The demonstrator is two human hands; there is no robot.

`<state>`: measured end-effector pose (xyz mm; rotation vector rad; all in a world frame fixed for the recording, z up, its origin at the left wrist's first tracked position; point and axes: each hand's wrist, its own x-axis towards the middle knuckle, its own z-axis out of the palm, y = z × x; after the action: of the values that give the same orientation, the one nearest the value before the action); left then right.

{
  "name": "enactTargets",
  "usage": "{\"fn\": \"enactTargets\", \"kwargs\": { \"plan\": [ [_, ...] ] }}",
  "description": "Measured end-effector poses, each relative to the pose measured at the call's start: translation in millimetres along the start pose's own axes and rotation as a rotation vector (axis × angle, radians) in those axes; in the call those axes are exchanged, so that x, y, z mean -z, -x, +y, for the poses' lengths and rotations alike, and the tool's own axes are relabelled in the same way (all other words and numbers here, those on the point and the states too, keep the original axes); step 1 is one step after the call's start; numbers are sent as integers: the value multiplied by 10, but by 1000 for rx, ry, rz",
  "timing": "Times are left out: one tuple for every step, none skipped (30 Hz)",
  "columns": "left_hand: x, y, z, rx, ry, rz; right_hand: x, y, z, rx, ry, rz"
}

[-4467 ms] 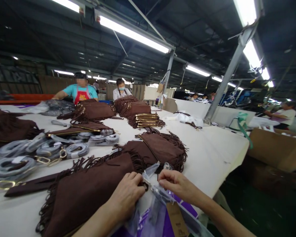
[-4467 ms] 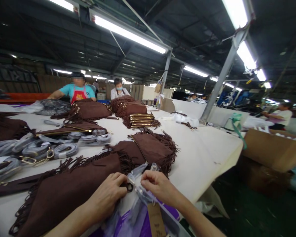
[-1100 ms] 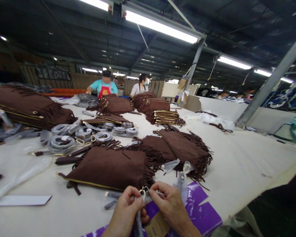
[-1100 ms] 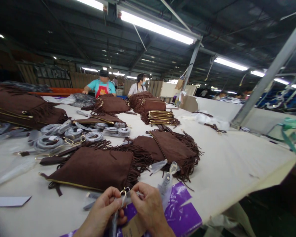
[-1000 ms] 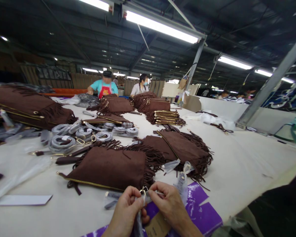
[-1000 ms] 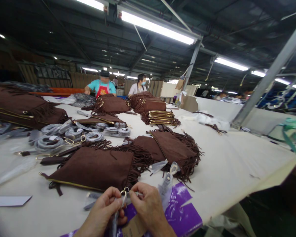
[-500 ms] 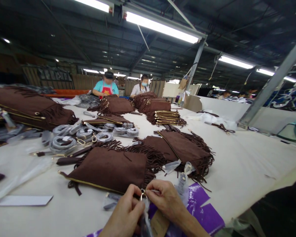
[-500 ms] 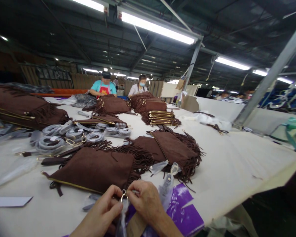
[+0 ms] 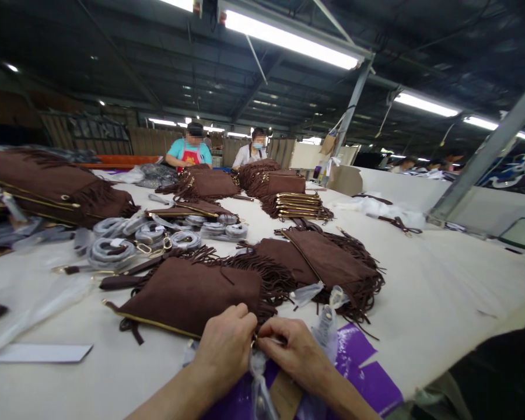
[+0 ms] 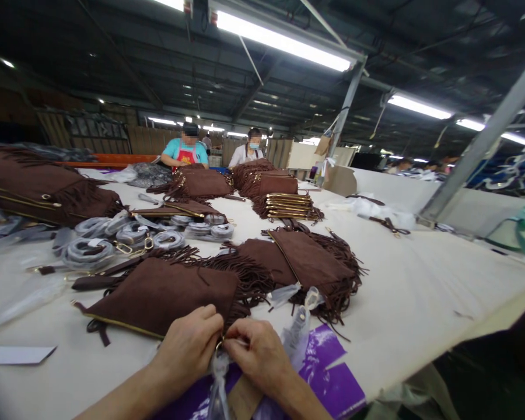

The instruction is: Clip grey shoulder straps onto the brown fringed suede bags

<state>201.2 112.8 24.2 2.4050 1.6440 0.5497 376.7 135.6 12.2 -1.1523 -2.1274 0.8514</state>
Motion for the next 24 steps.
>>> {"fn": "enactTargets", "kwargs": {
  "plan": [
    [22, -16, -27, 21, 85, 50, 19, -2, 14, -23, -51, -29],
    [51, -33, -58, 44, 184, 104, 38, -7, 27, -47, -112, -59],
    [86, -51, -91, 66, 286, 156, 55, -16, 38, -66, -179, -86],
    [122, -71, -125, 87, 382, 198, 68, -30, 43, -78, -241, -105],
    [155, -90, -156, 104, 464, 229, 75, -49, 42, -84, -290, -115],
    [183, -109, -182, 118, 532, 248, 76, -74, 33, -84, -321, -114],
    [204, -125, -202, 131, 587, 256, 71, -103, 18, -82, -335, -109],
    [218, -139, -216, 145, 633, 257, 63, -136, -3, -77, -339, -105],
    [225, -150, -225, 157, 671, 256, 51, -170, -26, -66, -335, -101],
    [226, -158, -228, 169, 702, 254, 38, -205, -50, -49, -323, -94],
    [223, -163, -228, 178, 729, 252, 26, -238, -70, -28, -307, -85],
    [217, -166, -226, 187, 752, 253, 15, -268, -86, -6, -286, -74],
    [209, -167, -222, 196, 775, 253, 4, -293, -94, 14, -264, -61],
    [201, -167, -218, 206, 803, 247, -5, -314, -95, 28, -245, -47],
    [194, -166, -215, 219, 835, 236, -13, -329, -89, 35, -234, -33],
    [188, -163, -213, 236, 869, 220, -21, -339, -78, 35, -234, -24],
    [183, -158, -211, 256, 901, 197, -29, -345, -64, 27, -240, -18],
    [178, -153, -210, 277, 926, 172, -37, -348, -48, 16, -246, -12],
    [175, -146, -210, 292, 943, 148, -43, -348, -34, 5, -248, -8],
    [171, -139, -210, 298, 955, 127, -49, -346, -23, -4, -248, -4],
    [167, -131, -211, 293, 959, 108, -53, -344, -16, -10, -249, -2],
    [161, -123, -212, 275, 956, 91, -55, -341, -13, -13, -252, -2],
    [154, -116, -212, 248, 944, 81, -56, -339, -14, -12, -256, -4],
    [146, -110, -211, 220, 923, 76, -55, -338, -18, -11, -262, -6]
  ]
}}
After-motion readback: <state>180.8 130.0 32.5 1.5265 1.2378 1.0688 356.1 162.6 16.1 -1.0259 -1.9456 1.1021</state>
